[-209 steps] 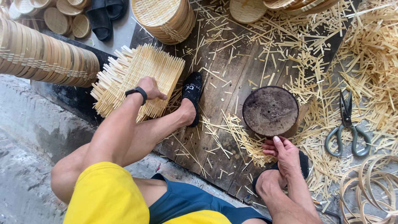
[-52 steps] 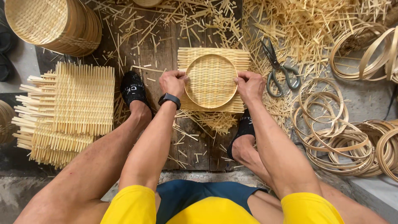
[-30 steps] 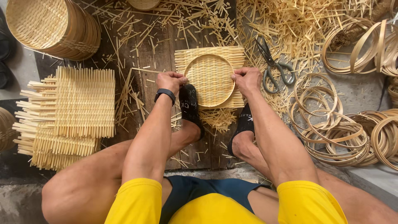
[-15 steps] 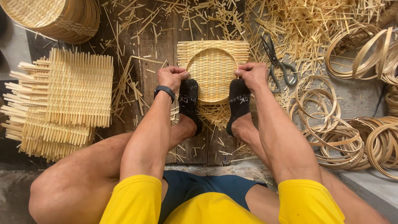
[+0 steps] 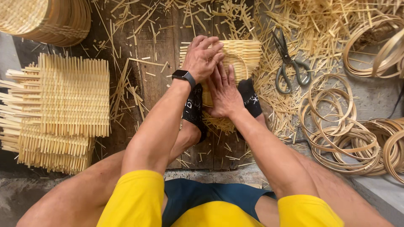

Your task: The person sits on the floor of a basket workshop and assembles woven bamboo baskets. They trim excess bamboo strips from a woven panel with scissors, bend a thin bamboo rim ring around the panel, press the panel over a round wooden mold, and set finished baskets onto a stack.

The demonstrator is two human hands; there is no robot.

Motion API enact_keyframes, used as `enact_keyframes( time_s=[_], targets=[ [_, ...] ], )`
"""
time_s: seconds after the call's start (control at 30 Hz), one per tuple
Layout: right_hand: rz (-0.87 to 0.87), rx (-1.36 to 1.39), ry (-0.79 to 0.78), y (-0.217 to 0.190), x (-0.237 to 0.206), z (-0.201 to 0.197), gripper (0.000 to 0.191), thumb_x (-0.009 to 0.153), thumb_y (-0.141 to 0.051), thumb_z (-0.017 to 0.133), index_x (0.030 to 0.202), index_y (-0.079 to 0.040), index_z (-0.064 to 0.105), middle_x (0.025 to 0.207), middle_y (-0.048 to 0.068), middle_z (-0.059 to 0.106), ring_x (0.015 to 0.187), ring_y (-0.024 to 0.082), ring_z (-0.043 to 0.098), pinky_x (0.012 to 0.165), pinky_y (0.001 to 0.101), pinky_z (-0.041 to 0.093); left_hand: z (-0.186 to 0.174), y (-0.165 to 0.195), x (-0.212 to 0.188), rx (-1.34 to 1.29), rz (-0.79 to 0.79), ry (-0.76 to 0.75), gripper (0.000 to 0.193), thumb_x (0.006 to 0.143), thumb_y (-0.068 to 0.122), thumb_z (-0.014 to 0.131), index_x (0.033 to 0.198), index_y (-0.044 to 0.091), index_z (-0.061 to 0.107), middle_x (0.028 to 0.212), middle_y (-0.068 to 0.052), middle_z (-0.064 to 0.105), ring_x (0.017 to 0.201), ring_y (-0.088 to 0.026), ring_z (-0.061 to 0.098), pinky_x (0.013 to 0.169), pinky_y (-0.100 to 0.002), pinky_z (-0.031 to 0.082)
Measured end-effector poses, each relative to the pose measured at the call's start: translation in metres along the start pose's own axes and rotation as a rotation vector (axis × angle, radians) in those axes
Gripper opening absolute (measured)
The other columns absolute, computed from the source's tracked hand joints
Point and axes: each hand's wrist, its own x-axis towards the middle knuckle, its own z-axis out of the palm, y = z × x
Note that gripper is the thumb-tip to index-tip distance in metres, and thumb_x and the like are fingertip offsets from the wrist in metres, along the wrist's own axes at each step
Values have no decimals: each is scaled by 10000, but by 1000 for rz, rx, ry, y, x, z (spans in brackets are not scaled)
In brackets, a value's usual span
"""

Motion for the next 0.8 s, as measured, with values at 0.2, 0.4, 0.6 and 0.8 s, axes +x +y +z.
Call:
enact_keyframes(
  time_s=[0.2,0.4,0.6,0.8],
  targets=[
    [-73,-3,271,5,0,35,1136,714,-452,732,1625,37,262,1653,350,99,1558,494,14,1250,650,-18,25,-15,-7,-204,-278,-4,203,999,327,702,1141,214,792,1171,-13,711,1148,-224,614,1012,-363,537],
    [-81,135,274,1,-7,40,1118,659,-454,738,1585,33,346,1641,328,144,1541,485,62,1241,639,16,23,-7,-7,-148,-203,110,200,941,340,730,1080,219,807,1183,-24,718,1133,-273,622,967,-382,538],
    [-98,-15,333,1,-8,59,1033,763,-481,730,1584,38,378,1649,325,173,1558,471,116,1257,636,53,31,-12,-15,-10,-127,105,252,995,353,662,1179,233,786,1334,-59,670,1207,-322,568,978,-403,520],
    [-25,6,448,-6,0,55,1041,744,-490,754,1593,-5,395,1648,278,212,1563,419,153,1275,608,80,25,-10,-2,-62,-367,-124,299,1012,482,597,1139,280,777,1332,24,599,1237,-223,565,1013,-367,559]
  ],
)
